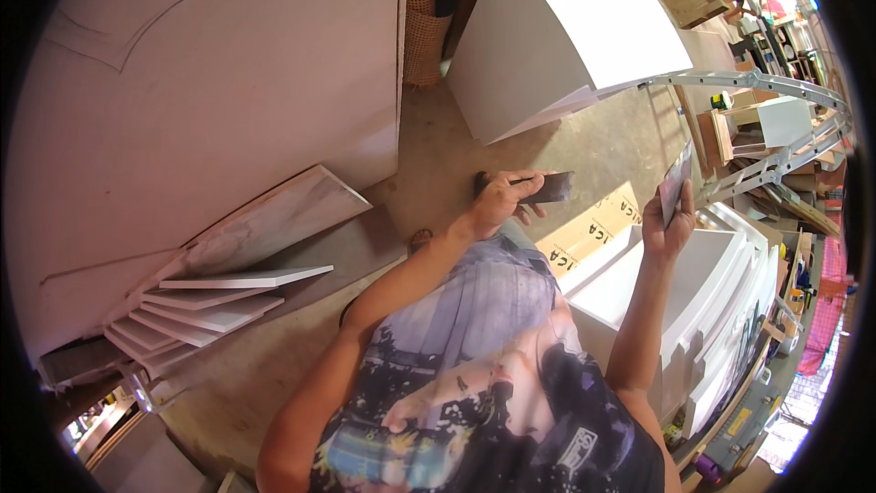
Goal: The person sands the edges of a white cabinet door with sandpaper, then wipes the surface with a cloth. The person moves between the cabinet and a workbench to retrieve materials and continue the finishing process.
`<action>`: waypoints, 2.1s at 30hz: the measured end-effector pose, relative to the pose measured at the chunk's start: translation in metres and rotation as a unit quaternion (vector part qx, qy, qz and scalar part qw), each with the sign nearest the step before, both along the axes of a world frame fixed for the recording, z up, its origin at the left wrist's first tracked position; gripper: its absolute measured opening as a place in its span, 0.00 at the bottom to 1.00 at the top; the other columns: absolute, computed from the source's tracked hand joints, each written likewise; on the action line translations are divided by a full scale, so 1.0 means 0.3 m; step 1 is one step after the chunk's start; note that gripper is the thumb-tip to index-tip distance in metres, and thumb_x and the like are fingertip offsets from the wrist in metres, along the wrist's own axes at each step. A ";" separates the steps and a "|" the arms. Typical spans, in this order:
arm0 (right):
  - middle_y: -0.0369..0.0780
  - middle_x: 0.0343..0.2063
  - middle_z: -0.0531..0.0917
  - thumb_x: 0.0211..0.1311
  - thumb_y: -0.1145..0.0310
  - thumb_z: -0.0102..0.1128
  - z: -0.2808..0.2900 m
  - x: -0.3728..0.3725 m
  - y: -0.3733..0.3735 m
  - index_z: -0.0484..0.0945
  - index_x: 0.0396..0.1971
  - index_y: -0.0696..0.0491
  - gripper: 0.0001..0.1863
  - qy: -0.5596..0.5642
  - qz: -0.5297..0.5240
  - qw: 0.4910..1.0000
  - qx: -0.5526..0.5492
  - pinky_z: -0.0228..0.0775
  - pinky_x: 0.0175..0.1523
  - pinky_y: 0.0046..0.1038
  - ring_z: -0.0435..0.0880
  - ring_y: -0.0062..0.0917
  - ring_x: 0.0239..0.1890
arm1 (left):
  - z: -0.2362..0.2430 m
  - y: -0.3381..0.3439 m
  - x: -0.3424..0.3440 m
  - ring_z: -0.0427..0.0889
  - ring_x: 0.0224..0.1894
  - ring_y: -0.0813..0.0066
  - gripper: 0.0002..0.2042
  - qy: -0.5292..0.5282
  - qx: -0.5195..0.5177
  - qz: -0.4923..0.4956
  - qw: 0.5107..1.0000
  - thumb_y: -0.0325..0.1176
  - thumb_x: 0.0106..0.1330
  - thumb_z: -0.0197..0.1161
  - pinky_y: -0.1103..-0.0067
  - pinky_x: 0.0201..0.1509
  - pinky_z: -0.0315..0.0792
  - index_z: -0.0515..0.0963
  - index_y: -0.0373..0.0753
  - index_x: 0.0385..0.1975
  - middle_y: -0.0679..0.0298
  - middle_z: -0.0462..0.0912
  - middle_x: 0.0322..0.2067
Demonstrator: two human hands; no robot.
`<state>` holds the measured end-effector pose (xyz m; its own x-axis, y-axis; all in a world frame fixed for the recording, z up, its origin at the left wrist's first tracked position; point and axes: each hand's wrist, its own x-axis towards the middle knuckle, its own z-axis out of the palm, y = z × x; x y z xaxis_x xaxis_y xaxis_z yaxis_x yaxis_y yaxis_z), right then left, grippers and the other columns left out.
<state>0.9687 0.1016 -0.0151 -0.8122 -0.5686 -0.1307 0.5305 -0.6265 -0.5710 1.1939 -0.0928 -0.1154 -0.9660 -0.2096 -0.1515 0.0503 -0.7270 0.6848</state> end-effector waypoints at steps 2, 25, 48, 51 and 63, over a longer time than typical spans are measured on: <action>0.48 0.41 0.84 0.72 0.69 0.48 -0.003 0.006 -0.001 0.75 0.49 0.61 0.14 -0.002 0.009 1.000 -0.008 0.85 0.43 0.29 0.87 0.31 0.39 | 0.007 -0.003 0.006 0.81 0.34 0.80 0.21 0.000 0.003 -0.003 1.000 0.43 0.73 0.54 0.86 0.29 0.75 0.74 0.34 0.57 0.64 0.82 0.42; 0.37 0.40 0.82 0.65 0.69 0.60 0.071 0.093 -0.150 0.75 0.47 0.54 0.13 0.123 0.030 0.959 0.253 0.80 0.44 0.28 0.83 0.24 0.39 | 0.257 -0.166 -0.025 0.82 0.33 0.76 0.17 0.080 -0.437 0.148 0.883 0.23 0.66 0.57 0.80 0.37 0.77 0.77 0.37 0.55 0.62 0.84 0.38; 0.42 0.46 0.80 0.67 0.70 0.56 0.028 -0.469 -0.269 0.70 0.55 0.58 0.19 0.174 0.083 0.954 0.229 0.78 0.50 0.31 0.82 0.26 0.46 | 0.433 -0.244 -0.649 0.78 0.43 0.68 0.19 0.113 -0.874 0.093 0.463 0.26 0.52 0.64 0.72 0.47 0.70 0.83 0.50 0.45 0.63 0.77 0.49; 0.40 0.48 0.80 0.66 0.68 0.57 -0.007 -0.577 -0.223 0.70 0.56 0.54 0.19 0.126 0.043 0.973 0.187 0.78 0.53 0.35 0.81 0.29 0.48 | 0.392 -0.287 -0.648 0.79 0.44 0.64 0.17 0.070 -0.836 0.088 0.538 0.26 0.55 0.63 0.71 0.48 0.72 0.83 0.50 0.45 0.62 0.78 0.48; 0.36 0.44 0.83 0.65 0.62 0.61 -0.086 -0.723 -0.120 0.78 0.50 0.50 0.16 0.042 0.035 0.961 0.270 0.74 0.47 0.30 0.82 0.26 0.45 | -0.134 -0.693 -0.827 0.82 0.46 0.68 0.21 0.051 -0.035 0.348 0.936 0.34 0.74 0.49 0.74 0.49 0.76 0.64 0.36 0.65 0.57 0.77 0.52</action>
<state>0.7517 0.0656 -0.0408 -0.7957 -0.4896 -0.3567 0.4974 -0.1920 -0.8460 0.9457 -0.3007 -0.1557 -0.6011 -0.7986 -0.0295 0.5617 -0.4485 0.6953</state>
